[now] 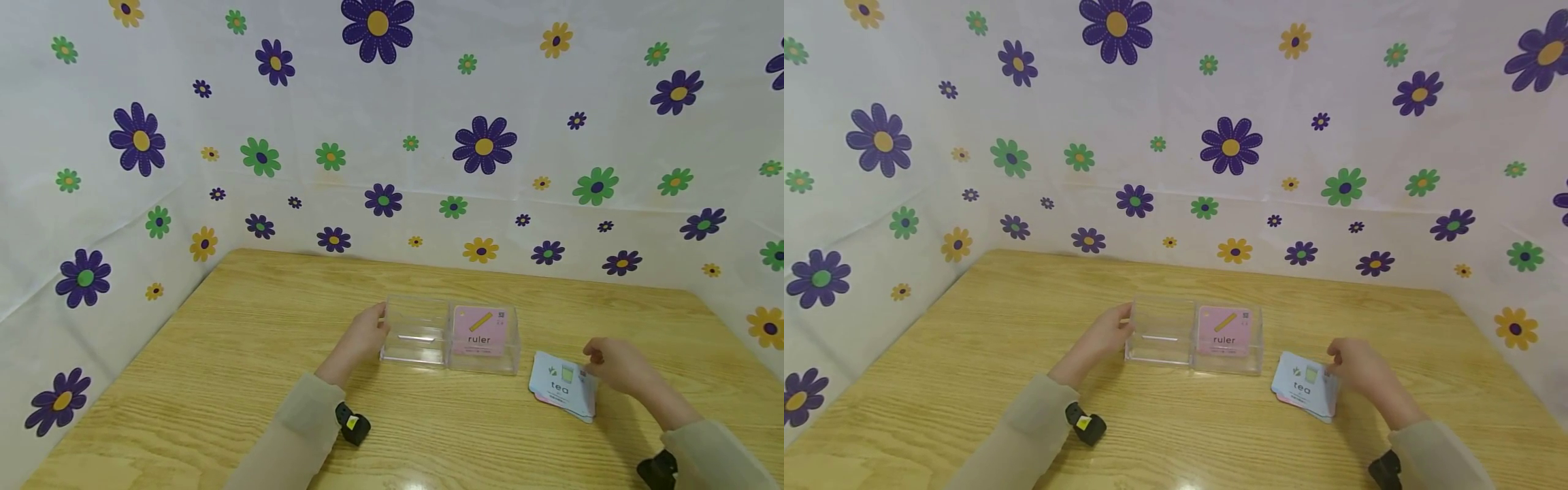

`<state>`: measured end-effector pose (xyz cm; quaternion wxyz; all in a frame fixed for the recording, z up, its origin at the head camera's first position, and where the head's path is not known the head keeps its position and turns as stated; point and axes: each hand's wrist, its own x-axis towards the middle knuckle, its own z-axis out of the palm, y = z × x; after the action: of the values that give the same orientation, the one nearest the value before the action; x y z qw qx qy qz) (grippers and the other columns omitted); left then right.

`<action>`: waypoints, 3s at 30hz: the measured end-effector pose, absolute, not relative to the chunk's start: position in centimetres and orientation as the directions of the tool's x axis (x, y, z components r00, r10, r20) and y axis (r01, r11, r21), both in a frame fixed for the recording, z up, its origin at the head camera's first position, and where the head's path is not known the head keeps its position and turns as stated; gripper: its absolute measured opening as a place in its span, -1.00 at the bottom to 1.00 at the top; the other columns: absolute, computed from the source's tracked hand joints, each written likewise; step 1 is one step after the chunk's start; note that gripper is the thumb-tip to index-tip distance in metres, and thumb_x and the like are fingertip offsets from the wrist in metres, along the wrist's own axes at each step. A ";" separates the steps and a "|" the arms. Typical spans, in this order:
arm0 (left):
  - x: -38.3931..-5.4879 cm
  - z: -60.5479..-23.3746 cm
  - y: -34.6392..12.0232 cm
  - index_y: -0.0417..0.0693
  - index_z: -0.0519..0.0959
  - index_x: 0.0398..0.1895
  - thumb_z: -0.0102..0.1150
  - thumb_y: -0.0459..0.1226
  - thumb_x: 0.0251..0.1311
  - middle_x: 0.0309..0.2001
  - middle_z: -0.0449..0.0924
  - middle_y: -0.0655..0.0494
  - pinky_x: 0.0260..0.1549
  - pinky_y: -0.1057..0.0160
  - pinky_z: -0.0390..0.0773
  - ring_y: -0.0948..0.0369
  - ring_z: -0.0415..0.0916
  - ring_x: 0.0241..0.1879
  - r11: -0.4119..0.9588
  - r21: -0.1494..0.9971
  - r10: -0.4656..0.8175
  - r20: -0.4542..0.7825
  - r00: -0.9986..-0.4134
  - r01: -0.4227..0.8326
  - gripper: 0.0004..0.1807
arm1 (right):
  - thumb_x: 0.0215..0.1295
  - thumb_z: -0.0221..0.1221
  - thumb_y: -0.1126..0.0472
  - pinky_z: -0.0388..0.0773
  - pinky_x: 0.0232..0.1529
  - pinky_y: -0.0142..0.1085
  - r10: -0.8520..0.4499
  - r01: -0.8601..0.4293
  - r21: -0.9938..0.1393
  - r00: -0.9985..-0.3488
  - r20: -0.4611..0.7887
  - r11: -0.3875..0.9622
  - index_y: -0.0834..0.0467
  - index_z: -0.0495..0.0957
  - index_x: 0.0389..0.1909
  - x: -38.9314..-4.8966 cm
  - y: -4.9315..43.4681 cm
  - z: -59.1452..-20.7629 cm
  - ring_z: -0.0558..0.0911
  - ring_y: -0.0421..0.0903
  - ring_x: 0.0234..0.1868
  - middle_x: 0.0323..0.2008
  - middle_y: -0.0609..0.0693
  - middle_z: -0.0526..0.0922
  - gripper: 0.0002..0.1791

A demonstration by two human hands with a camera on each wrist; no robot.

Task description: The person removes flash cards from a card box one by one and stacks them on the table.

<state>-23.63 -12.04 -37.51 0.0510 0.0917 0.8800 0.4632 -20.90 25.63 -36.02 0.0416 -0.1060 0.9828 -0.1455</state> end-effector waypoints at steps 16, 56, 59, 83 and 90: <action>-23.8 -37.6 -12.0 -0.37 0.04 0.27 -0.21 -0.44 0.27 0.23 0.14 -0.24 0.02 0.00 0.33 -0.11 0.25 0.11 0.553 0.825 0.209 -0.006 -0.978 0.113 -0.50 | 0.05 0.21 0.26 0.50 -0.26 -0.04 -0.220 -0.200 -0.326 -0.975 -0.025 0.924 0.44 0.46 -0.22 -21.2 24.0 -34.7 0.51 0.10 -0.30 -0.33 0.20 0.55 -0.66; -23.9 -38.0 -12.0 -0.41 0.05 0.26 -0.20 -0.44 0.27 0.21 0.15 -0.27 0.03 0.00 0.32 -0.12 0.24 0.11 0.543 0.833 0.200 -0.009 -0.980 0.103 -0.50 | -0.03 0.27 0.33 0.45 -0.13 -0.01 -0.267 -0.398 -0.356 -0.893 0.363 0.846 0.41 0.48 -0.16 -23.4 15.3 -35.0 0.49 0.18 -0.12 -0.18 0.28 0.53 -0.62; -23.9 -38.0 -12.1 -0.40 0.06 0.26 -0.20 -0.44 0.26 0.21 0.16 -0.27 0.03 0.00 0.32 -0.12 0.24 0.11 0.537 0.837 0.198 -0.006 -0.980 0.103 -0.51 | -0.06 0.29 0.34 0.45 -0.14 -0.01 -0.275 -0.403 -0.330 -0.887 0.372 0.853 0.40 0.49 -0.18 -23.5 15.0 -35.2 0.48 0.18 -0.11 -0.18 0.27 0.52 -0.62; -23.7 -37.8 -12.1 -0.42 0.06 0.25 -0.19 -0.44 0.26 0.19 0.18 -0.29 0.00 0.02 0.37 -0.13 0.27 0.09 0.559 0.821 0.199 0.003 -0.980 0.116 -0.50 | -0.06 0.29 0.38 0.50 -0.32 -0.13 -0.273 -0.381 -0.334 -0.904 0.329 0.862 0.32 0.49 -0.35 -24.1 14.4 -35.3 0.48 0.01 -0.34 -0.39 0.10 0.50 -0.77; -23.6 -37.7 -12.2 -0.42 0.05 0.25 -0.20 -0.45 0.26 0.20 0.17 -0.29 -0.01 0.01 0.37 -0.14 0.26 0.09 0.553 0.823 0.213 0.007 -0.977 0.126 -0.50 | -0.05 0.28 0.38 0.49 -0.39 -0.15 -0.271 -0.385 -0.330 -0.900 0.342 0.862 0.29 0.46 -0.40 -24.3 14.5 -35.3 0.48 -0.01 -0.39 -0.43 0.09 0.49 -0.80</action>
<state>-23.62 -12.17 -37.69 0.0466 0.0963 0.8800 0.4627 -24.29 14.53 -35.27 -0.1433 -0.1720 0.9541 -0.1987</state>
